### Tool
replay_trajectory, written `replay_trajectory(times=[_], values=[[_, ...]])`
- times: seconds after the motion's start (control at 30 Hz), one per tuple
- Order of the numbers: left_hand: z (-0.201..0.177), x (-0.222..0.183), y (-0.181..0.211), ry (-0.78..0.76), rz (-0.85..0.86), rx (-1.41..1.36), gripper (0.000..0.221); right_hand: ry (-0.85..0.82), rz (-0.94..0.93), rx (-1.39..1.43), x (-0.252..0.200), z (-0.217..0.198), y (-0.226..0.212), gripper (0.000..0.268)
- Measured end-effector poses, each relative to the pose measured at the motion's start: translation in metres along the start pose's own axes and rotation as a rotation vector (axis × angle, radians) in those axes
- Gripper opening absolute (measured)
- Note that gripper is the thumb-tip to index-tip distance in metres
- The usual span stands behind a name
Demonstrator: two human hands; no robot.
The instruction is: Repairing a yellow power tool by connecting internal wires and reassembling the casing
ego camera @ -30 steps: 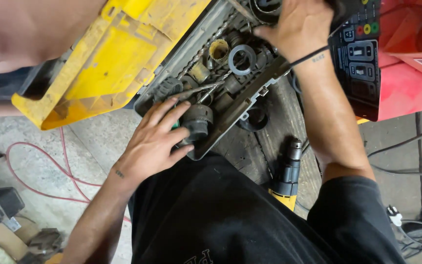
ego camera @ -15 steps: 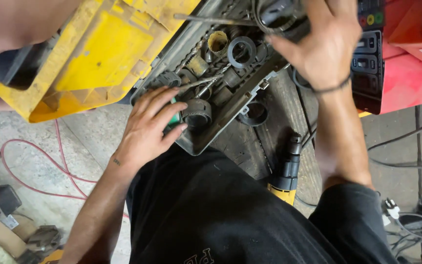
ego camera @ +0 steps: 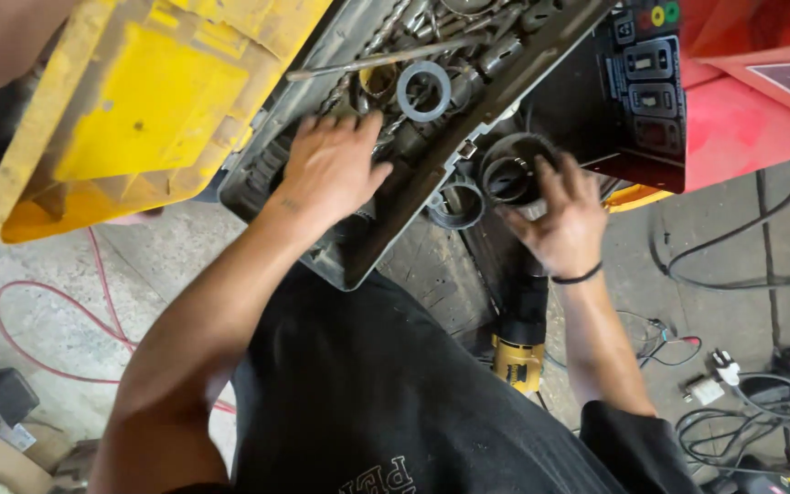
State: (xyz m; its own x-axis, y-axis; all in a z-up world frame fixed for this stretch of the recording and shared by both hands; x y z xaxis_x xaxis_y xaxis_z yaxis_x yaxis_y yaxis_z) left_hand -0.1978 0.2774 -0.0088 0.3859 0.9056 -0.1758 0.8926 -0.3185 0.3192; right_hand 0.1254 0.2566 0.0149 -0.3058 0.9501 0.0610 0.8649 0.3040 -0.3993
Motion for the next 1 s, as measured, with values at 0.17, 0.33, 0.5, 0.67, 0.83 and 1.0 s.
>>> replay_trajectory(times=[0.17, 0.33, 0.5, 0.67, 0.83, 1.0], values=[[-0.036, 0.047, 0.03, -0.177, -0.18, -0.056, 0.049, -0.254, 0.159, -0.048, -0.023, 0.016, 0.032, 0.064], [-0.028, 0.066, 0.044, 0.017, -0.109, 0.251, 0.069, -0.116, 0.04, 0.042, -0.008, -0.008, 0.007, 0.038], [0.012, 0.097, 0.054, 0.133, 0.0, 0.626, 0.071, -0.086, -0.13, 0.075, 0.017, -0.01, -0.021, 0.032], [0.03, 0.14, 0.052, 0.067, 0.15, 0.427, 0.051, -0.221, -0.207, 0.121, 0.036, -0.003, -0.033, 0.031], [0.031, 0.147, 0.045, -0.074, 0.161, 0.304, 0.031, -0.18, -0.229, 0.152, 0.05, 0.004, 0.006, 0.025], [-0.06, 0.095, 0.039, -0.26, -0.639, -1.107, 0.039, -0.144, 0.005, 0.209, 0.055, 0.024, 0.058, 0.021]])
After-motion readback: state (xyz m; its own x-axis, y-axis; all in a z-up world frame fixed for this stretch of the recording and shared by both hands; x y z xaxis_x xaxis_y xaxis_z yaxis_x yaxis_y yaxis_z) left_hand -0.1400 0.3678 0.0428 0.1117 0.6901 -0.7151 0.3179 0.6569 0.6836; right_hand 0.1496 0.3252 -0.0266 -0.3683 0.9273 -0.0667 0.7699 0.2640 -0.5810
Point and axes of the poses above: each hand's wrist, its own x-axis towards the middle knuckle, its own z-axis out of the palm, y = z × x, the point moved 2 cm from there along x, towards the middle knuckle, and after that the axes turned 5 degrees about z, right-handed, at the moved point
